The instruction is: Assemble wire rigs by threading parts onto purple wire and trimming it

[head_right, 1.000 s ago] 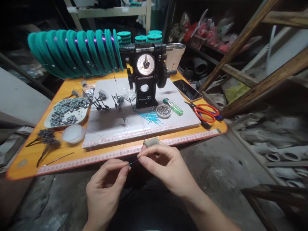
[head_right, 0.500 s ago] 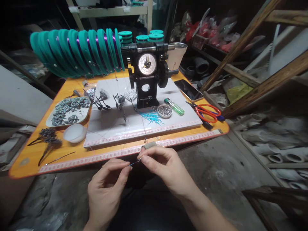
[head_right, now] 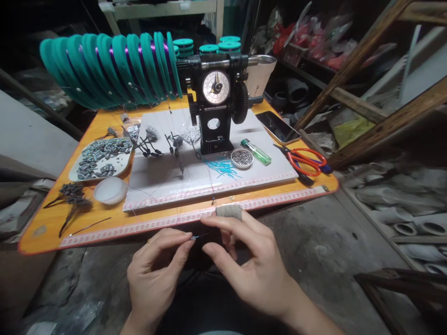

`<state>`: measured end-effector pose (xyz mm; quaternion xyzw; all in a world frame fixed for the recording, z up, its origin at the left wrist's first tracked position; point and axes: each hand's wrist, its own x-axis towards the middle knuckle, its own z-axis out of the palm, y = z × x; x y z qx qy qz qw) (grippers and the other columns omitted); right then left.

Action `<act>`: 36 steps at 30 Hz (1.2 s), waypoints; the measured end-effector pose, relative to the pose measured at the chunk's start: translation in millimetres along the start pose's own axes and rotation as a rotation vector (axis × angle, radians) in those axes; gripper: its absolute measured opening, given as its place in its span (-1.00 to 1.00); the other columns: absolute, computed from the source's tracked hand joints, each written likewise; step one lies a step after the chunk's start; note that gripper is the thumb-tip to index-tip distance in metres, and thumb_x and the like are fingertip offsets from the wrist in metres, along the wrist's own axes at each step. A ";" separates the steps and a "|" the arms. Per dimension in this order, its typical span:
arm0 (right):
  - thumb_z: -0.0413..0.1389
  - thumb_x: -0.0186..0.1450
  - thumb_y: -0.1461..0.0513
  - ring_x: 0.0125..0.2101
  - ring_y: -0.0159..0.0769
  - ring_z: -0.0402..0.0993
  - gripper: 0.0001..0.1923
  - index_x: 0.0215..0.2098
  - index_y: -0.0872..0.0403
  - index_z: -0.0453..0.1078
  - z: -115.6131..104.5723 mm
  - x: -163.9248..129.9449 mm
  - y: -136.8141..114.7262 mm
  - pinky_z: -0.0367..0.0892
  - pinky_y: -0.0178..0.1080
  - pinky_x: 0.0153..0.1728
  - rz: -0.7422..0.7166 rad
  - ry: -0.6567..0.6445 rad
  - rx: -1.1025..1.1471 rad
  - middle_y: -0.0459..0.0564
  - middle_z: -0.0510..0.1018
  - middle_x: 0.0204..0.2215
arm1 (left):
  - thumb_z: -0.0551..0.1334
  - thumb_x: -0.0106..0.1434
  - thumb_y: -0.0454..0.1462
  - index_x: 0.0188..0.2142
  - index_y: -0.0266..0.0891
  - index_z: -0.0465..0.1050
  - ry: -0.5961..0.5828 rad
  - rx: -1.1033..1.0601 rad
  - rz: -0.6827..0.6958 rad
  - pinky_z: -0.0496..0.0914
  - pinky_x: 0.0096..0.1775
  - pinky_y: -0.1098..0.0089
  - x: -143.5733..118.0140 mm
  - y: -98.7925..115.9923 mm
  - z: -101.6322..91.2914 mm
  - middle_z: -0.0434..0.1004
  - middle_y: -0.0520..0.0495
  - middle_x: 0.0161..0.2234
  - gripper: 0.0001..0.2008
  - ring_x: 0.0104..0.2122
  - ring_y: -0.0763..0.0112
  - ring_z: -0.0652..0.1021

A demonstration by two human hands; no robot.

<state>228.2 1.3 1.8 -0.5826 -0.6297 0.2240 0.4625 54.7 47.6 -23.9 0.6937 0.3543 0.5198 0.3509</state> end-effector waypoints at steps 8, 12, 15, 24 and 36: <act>0.17 0.31 0.34 -0.37 -0.34 0.54 -0.87 -0.21 -0.01 0.45 7.2 6.2 1.6 0.43 -0.32 -0.37 -0.110 -0.005 -0.045 -0.08 0.57 -0.37 | 0.28 0.17 -0.50 -0.26 -0.21 0.46 -0.131 0.092 0.089 0.44 -0.39 0.48 5.8 -0.1 -9.6 0.54 0.00 -0.39 -0.79 -0.42 0.48 0.54; 0.07 0.37 0.37 -0.25 -0.34 0.57 -0.86 -0.16 0.02 0.38 14.2 8.8 11.5 0.44 -0.32 -0.23 -0.106 -0.041 -0.095 -0.05 0.60 -0.27 | 0.27 0.16 -0.53 -0.21 -0.22 0.44 -0.190 0.256 0.258 0.40 -0.30 0.39 16.3 -4.2 -18.3 0.55 0.00 -0.39 -0.75 -0.39 0.45 0.53; 0.06 0.38 0.37 -0.22 -0.33 0.58 -0.86 -0.14 0.05 0.37 9.8 10.0 24.6 0.42 -0.31 -0.17 -0.134 0.004 -0.241 -0.02 0.61 -0.24 | 0.27 0.17 -0.52 -0.24 -0.21 0.44 -0.219 0.469 0.393 0.30 -0.09 0.21 27.5 -9.3 -22.8 0.54 0.06 -0.44 -0.77 -0.41 0.44 0.52; 0.14 0.36 0.28 -0.42 -0.33 0.54 -0.84 -0.11 0.09 0.51 -37.2 3.1 57.1 0.35 -0.28 -0.37 -0.202 0.180 -0.741 -0.01 0.58 -0.32 | 0.23 0.24 -0.51 -0.22 -0.37 0.44 -0.387 0.492 0.455 0.38 -0.29 0.35 46.1 -20.5 -6.8 0.48 -0.13 -0.38 -0.87 -0.35 0.37 0.43; 0.07 0.38 0.35 -0.41 -0.37 0.50 -0.61 0.18 0.21 0.29 14.6 -3.0 23.1 0.37 -0.28 -0.31 -0.250 -0.059 -0.326 -0.01 0.60 -0.31 | 0.25 0.23 -0.51 -0.20 -0.40 0.47 -0.517 0.669 0.495 0.34 -0.30 0.32 54.4 -13.5 -45.0 0.46 -0.13 -0.37 -0.86 -0.35 0.36 0.41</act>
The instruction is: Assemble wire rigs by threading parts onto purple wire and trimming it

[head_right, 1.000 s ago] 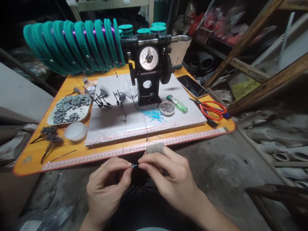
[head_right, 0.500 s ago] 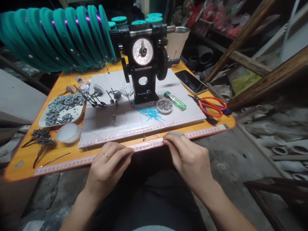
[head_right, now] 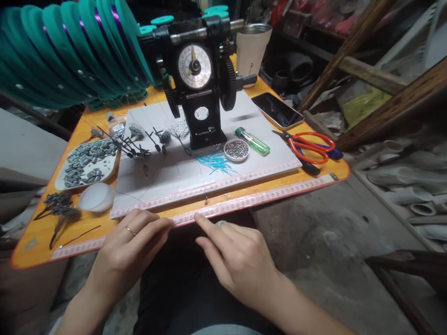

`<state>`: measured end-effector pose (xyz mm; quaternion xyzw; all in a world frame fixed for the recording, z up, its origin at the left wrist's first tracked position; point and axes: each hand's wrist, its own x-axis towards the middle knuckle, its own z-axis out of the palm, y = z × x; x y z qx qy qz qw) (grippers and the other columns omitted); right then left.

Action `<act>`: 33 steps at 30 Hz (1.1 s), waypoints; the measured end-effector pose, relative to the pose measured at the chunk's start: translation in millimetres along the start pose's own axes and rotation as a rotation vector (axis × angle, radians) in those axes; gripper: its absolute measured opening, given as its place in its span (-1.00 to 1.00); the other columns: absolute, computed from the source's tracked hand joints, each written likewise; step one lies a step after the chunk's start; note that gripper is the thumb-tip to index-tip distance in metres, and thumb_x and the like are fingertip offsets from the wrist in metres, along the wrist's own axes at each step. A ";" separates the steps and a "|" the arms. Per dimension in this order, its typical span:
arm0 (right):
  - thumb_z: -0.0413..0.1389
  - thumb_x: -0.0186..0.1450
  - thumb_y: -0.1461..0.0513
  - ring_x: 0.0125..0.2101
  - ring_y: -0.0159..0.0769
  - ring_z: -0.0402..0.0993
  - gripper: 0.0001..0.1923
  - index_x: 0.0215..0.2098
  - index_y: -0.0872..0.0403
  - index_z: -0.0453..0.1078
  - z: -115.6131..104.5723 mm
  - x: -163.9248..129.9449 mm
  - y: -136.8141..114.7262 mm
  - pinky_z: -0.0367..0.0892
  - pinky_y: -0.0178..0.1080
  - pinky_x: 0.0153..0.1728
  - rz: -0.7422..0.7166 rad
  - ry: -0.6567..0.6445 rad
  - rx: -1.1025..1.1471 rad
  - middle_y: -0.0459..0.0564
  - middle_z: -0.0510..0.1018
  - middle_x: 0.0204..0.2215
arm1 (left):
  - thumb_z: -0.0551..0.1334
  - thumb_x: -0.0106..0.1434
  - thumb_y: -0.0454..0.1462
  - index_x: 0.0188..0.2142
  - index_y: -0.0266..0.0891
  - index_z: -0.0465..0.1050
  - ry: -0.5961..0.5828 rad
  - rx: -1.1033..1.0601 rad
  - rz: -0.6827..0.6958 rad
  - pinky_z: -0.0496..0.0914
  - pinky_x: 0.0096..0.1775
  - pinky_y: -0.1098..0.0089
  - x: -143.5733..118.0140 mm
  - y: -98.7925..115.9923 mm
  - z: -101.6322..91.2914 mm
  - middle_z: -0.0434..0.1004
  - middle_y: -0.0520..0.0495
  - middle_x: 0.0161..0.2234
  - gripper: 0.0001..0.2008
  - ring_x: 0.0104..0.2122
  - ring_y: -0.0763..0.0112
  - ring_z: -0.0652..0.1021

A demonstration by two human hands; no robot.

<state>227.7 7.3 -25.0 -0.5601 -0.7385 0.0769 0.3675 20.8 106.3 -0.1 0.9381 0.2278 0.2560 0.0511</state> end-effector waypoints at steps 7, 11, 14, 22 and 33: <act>0.02 0.43 0.27 -0.44 -0.34 0.47 -0.54 0.28 0.14 0.17 16.3 -3.3 -6.7 0.38 -0.27 -0.37 0.029 -0.098 0.000 -0.07 0.55 -0.39 | 0.23 0.25 -0.48 -0.23 -0.38 0.45 -0.022 0.026 -0.016 0.33 -0.35 0.33 0.3 1.1 0.8 0.43 -0.10 -0.43 -0.90 -0.40 0.36 0.40; 0.01 0.44 0.26 -0.41 -0.34 0.49 -0.53 0.30 0.13 0.13 20.5 -2.4 -9.7 0.38 -0.27 -0.35 0.042 -0.116 0.006 -0.06 0.55 -0.35 | 0.23 0.25 -0.48 -0.25 -0.37 0.45 -0.044 0.048 -0.024 0.32 -0.36 0.33 -2.6 0.9 -2.2 0.42 -0.10 -0.43 -0.91 -0.40 0.36 0.40; 0.01 0.44 0.25 -0.41 -0.33 0.49 -0.52 0.31 0.11 0.11 24.3 -0.2 -11.1 0.39 -0.26 -0.35 0.035 -0.123 -0.005 -0.07 0.55 -0.36 | 0.22 0.26 -0.49 -0.24 -0.37 0.45 -0.061 0.064 -0.027 0.32 -0.35 0.32 -4.2 -0.1 -3.8 0.41 -0.10 -0.43 -0.90 -0.40 0.35 0.40; 0.00 0.45 0.20 -0.47 -0.31 0.48 -0.53 0.29 0.11 0.16 23.6 -2.2 -9.4 0.36 -0.23 -0.41 0.035 -0.146 -0.120 -0.09 0.49 -0.45 | 0.22 0.27 -0.48 -0.24 -0.36 0.44 -0.070 0.069 -0.020 0.30 -0.34 0.32 -5.1 -0.6 -4.4 0.40 -0.09 -0.43 -0.91 -0.40 0.35 0.39; 0.01 0.45 0.22 -0.49 -0.34 0.48 -0.53 0.28 0.20 0.20 -0.1 -14.8 8.9 0.35 -0.27 -0.41 0.088 -0.048 -0.226 -0.07 0.51 -0.48 | 0.21 0.29 -0.47 -0.21 -0.34 0.42 -0.064 0.065 0.008 0.30 -0.30 0.31 -2.1 -2.1 -4.1 0.40 -0.08 -0.39 -0.90 -0.36 0.34 0.42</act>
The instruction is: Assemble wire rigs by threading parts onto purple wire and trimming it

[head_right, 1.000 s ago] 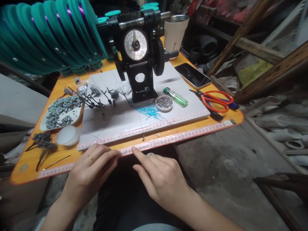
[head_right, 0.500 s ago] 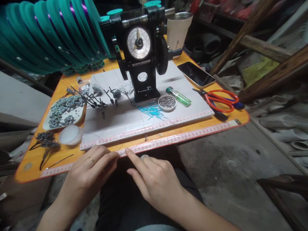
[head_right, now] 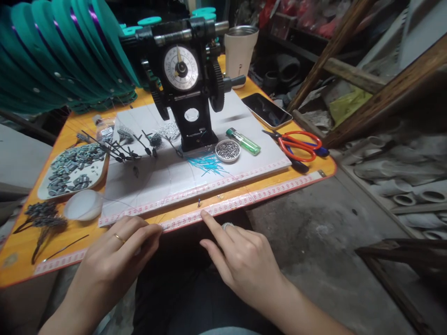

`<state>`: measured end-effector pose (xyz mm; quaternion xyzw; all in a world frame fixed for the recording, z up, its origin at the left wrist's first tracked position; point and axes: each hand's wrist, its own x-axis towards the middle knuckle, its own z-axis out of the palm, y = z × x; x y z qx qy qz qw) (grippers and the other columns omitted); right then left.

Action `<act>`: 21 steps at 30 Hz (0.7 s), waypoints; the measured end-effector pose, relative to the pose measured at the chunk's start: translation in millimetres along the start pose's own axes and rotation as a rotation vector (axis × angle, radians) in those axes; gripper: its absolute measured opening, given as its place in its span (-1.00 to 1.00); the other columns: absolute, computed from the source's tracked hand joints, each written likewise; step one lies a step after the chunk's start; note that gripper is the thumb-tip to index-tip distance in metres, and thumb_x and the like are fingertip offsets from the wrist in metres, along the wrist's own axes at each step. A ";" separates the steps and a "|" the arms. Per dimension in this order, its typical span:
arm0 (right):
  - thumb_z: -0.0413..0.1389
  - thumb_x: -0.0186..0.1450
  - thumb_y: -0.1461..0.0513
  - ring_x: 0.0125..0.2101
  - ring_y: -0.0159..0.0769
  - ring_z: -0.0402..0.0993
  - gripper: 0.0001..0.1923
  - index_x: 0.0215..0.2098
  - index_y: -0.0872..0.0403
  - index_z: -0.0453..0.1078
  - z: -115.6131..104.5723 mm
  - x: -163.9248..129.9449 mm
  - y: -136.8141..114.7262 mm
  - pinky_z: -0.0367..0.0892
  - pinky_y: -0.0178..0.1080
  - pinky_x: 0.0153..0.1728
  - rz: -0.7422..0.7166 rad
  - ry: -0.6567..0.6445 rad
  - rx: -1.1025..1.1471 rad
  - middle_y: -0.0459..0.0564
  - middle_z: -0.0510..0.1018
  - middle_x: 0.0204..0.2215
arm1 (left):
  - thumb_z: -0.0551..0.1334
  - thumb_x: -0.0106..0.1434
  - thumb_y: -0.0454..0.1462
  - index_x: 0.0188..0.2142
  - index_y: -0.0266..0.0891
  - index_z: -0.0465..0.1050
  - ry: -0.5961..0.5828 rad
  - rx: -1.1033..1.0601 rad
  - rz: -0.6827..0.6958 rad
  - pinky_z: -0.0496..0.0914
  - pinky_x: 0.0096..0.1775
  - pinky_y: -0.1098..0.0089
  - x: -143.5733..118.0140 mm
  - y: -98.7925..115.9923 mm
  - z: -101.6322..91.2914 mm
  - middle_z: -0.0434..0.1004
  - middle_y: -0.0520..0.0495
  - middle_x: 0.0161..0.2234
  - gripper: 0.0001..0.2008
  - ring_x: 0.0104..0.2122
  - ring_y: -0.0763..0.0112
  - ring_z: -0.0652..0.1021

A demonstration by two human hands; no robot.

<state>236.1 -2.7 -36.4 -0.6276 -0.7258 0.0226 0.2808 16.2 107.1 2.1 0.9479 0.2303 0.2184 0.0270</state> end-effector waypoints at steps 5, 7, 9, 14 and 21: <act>0.02 0.44 0.25 -0.48 -0.34 0.50 -0.53 0.28 0.21 0.19 -2.7 -3.4 2.7 0.40 -0.27 -0.35 0.016 0.014 0.005 -0.04 0.56 -0.43 | 0.21 0.29 -0.47 -0.21 -0.34 0.41 -0.009 -0.022 0.005 0.29 -0.29 0.32 3.3 0.9 2.1 0.40 -0.08 -0.38 -0.90 -0.36 0.36 0.42; 0.02 0.44 0.24 -0.46 -0.34 0.51 -0.53 0.29 0.20 0.18 -2.8 -4.7 3.5 0.41 -0.27 -0.33 0.025 0.015 0.013 -0.02 0.58 -0.40 | 0.21 0.29 -0.47 -0.20 -0.34 0.42 -0.013 -0.021 0.008 0.29 -0.28 0.31 4.5 1.0 3.3 0.40 -0.08 -0.38 -0.90 -0.36 0.36 0.42; 0.02 0.44 0.25 -0.45 -0.34 0.52 -0.53 0.29 0.18 0.17 -2.7 -5.5 3.9 0.42 -0.27 -0.33 0.034 0.016 0.030 -0.01 0.59 -0.37 | 0.21 0.29 -0.47 -0.20 -0.34 0.41 -0.015 -0.028 0.010 0.29 -0.27 0.31 5.4 1.2 4.3 0.40 -0.07 -0.38 -0.89 -0.36 0.36 0.41; 0.03 0.43 0.26 -0.41 -0.34 0.55 -0.53 0.29 0.17 0.15 -4.1 -5.3 3.7 0.44 -0.26 -0.33 0.054 0.014 0.105 0.02 0.62 -0.29 | 0.22 0.27 -0.48 -0.20 -0.34 0.42 -0.023 -0.038 0.002 0.29 -0.27 0.31 5.2 1.1 5.6 0.41 -0.08 -0.37 -0.88 -0.35 0.36 0.41; 0.02 0.44 0.26 -0.43 -0.34 0.56 -0.54 0.28 0.16 0.16 -5.5 -4.2 4.2 0.44 -0.27 -0.37 0.056 0.012 0.142 -0.01 0.63 -0.32 | 0.24 0.26 -0.50 -0.20 -0.34 0.42 0.008 -0.038 -0.008 0.34 -0.21 0.31 0.5 -0.9 1.5 0.45 -0.11 -0.31 -0.86 -0.28 0.35 0.46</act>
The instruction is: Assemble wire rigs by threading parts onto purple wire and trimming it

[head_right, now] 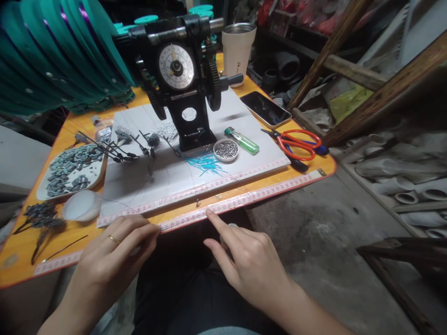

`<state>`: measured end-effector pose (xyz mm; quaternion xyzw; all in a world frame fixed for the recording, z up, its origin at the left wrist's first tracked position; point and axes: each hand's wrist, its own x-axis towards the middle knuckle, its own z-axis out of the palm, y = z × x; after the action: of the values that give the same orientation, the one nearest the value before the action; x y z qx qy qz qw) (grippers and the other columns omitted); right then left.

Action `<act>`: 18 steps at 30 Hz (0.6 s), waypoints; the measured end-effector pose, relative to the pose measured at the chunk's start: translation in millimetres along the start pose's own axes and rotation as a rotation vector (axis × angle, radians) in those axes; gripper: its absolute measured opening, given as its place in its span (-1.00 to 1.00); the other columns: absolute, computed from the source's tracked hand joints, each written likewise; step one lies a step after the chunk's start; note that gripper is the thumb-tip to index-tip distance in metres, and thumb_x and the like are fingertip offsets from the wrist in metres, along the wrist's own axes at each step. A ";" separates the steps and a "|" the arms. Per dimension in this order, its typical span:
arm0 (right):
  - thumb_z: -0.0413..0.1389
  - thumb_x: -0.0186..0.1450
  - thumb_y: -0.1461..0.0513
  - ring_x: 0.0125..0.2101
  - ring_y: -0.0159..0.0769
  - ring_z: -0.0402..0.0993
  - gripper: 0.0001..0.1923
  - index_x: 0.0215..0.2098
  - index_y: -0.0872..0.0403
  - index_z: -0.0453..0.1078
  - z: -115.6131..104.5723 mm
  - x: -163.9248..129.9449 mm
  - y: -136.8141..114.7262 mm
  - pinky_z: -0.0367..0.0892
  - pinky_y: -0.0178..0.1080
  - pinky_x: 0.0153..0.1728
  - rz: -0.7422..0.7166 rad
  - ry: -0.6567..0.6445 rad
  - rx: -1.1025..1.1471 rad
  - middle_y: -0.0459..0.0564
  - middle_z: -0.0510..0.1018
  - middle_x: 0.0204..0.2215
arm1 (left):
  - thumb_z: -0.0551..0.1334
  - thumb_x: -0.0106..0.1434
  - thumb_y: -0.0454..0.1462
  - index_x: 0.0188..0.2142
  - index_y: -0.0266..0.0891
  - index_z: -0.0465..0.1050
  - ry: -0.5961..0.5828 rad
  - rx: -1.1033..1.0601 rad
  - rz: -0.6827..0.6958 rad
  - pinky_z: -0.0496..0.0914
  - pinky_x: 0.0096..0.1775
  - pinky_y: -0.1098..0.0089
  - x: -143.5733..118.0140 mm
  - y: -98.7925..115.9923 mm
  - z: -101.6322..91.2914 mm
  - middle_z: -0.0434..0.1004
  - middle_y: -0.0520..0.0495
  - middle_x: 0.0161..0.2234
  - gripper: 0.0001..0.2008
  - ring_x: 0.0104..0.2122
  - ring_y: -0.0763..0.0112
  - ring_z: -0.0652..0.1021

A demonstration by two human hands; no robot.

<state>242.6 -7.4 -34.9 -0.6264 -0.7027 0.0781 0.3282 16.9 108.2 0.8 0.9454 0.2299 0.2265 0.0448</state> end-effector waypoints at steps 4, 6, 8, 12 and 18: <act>0.03 0.43 0.26 -0.44 -0.33 0.56 -0.51 0.30 0.14 0.13 0.1 -1.1 0.3 0.44 -0.26 -0.40 -0.005 0.000 -0.001 -0.01 0.62 -0.33 | 0.23 0.26 -0.50 -0.19 -0.33 0.43 0.002 0.016 -0.010 0.37 -0.15 0.29 -3.4 -0.6 -3.5 0.49 -0.12 -0.28 -0.85 -0.23 0.32 0.49; 0.03 0.43 0.25 -0.44 -0.33 0.56 -0.50 0.31 0.13 0.12 0.6 -1.4 0.3 0.45 -0.25 -0.39 0.000 -0.008 -0.002 -0.01 0.63 -0.31 | 0.23 0.26 -0.50 -0.19 -0.34 0.43 0.003 0.012 -0.006 0.38 -0.13 0.28 -4.5 -0.6 -4.3 0.50 -0.13 -0.27 -0.85 -0.22 0.31 0.50; 0.03 0.43 0.25 -0.43 -0.32 0.57 -0.50 0.31 0.13 0.12 1.2 -1.3 0.0 0.46 -0.25 -0.38 0.002 -0.010 -0.002 0.00 0.63 -0.30 | 0.23 0.25 -0.51 -0.19 -0.35 0.44 0.005 0.005 -0.008 0.39 -0.12 0.28 -5.0 -0.4 -4.5 0.51 -0.14 -0.26 -0.85 -0.21 0.30 0.50; 0.03 0.43 0.25 -0.38 -0.31 0.59 -0.50 0.31 0.17 0.14 1.3 -1.1 -0.7 0.49 -0.27 -0.32 -0.005 -0.003 -0.002 0.05 0.63 -0.26 | 0.23 0.25 -0.50 -0.20 -0.36 0.44 0.019 0.010 -0.009 0.41 -0.15 0.27 -3.9 0.4 -4.4 0.52 -0.14 -0.27 -0.86 -0.22 0.30 0.51; 0.05 0.41 0.27 -0.37 -0.31 0.59 -0.49 0.31 0.16 0.15 2.9 -2.9 1.7 0.49 -0.26 -0.32 0.004 -0.007 0.010 0.07 0.63 -0.20 | 0.25 0.23 -0.51 -0.20 -0.35 0.44 0.014 0.002 -0.011 0.44 -0.18 0.23 -4.2 -1.1 -4.0 0.53 -0.15 -0.27 -0.84 -0.22 0.26 0.52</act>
<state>242.3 -8.8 -39.1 -0.6260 -0.7021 0.0842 0.3288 11.3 107.2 2.4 0.9426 0.2355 0.2326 0.0437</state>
